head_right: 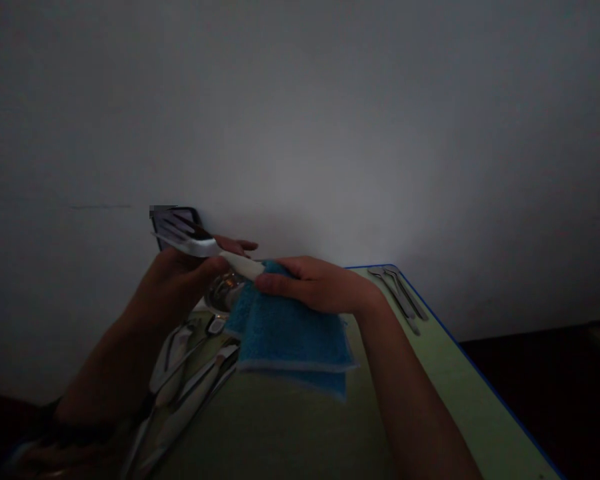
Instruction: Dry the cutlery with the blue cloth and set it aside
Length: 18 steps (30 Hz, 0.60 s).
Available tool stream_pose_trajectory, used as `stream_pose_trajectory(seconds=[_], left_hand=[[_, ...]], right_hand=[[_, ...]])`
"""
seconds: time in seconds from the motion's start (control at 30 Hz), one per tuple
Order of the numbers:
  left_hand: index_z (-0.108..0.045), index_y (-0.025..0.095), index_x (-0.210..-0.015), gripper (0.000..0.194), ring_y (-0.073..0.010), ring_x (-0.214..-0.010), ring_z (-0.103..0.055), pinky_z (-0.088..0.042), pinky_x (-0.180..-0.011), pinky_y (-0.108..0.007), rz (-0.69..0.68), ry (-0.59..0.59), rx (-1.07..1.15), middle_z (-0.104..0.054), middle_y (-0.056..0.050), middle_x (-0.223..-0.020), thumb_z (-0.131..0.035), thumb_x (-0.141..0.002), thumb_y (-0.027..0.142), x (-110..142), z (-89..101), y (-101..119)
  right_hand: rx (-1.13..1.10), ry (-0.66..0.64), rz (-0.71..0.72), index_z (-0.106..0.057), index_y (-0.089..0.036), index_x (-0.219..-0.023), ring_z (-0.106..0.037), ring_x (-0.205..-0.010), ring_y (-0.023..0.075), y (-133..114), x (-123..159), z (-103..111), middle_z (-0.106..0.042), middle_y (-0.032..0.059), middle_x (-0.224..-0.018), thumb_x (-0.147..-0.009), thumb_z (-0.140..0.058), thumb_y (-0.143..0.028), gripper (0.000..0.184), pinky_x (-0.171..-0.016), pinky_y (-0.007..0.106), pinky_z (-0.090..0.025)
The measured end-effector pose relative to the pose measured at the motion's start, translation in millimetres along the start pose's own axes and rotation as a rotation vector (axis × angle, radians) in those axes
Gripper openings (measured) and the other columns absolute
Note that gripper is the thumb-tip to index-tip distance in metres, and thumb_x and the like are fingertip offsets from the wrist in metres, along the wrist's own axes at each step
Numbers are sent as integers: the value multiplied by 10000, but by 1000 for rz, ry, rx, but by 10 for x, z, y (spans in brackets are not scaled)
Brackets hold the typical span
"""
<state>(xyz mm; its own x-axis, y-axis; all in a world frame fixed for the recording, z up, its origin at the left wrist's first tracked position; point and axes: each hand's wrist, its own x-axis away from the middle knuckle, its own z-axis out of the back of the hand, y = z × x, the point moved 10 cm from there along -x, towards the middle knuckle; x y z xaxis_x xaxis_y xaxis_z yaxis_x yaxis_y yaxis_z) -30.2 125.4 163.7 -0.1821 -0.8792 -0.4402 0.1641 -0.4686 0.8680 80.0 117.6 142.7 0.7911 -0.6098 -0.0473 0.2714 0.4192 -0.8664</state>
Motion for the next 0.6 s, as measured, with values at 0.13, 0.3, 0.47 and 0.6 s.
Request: stream_pose_trajectory(seconds=[0.13,0.3,0.47,0.6], left_hand=[[-612,191,-831,128,-152,-862,-640,-503,-781,-263,20,132,347,-704,-18,-909,-547,-837,300,-23,52,-48],[-569,174,-843,163,-128,-699,-647,-529,-656,-240,145,228,426,-673,3,-727,-463,-872,294,-27,78,-206],[-579,175,-850,273,-100,-448,-523,-424,-423,-200,261,22,-77,-541,44,-544,-425,-872,400,11,-111,-197],[-550,179,-805,260,-85,-403,-435,-338,-357,-180,268,47,-331,-467,57,-521,-428,-857,402,25,-91,-99]], right_hand=[[-70,35,-121,-546,-168,-800,-478,-556,91,180,107,129,-530,-25,-666,-817,-475,-520,359,-482,194,-399],[-334,456,-86,-559,-195,-794,-530,-600,115,362,180,603,-580,-15,-690,-792,-503,-536,346,-563,233,-453],[-695,655,47,-553,-225,-957,-598,-869,184,547,75,802,-646,32,-878,-826,-393,-551,386,-799,339,-479],[-821,706,37,-551,-226,-926,-617,-875,197,772,-17,867,-662,36,-838,-867,-276,-455,363,-782,358,-494]])
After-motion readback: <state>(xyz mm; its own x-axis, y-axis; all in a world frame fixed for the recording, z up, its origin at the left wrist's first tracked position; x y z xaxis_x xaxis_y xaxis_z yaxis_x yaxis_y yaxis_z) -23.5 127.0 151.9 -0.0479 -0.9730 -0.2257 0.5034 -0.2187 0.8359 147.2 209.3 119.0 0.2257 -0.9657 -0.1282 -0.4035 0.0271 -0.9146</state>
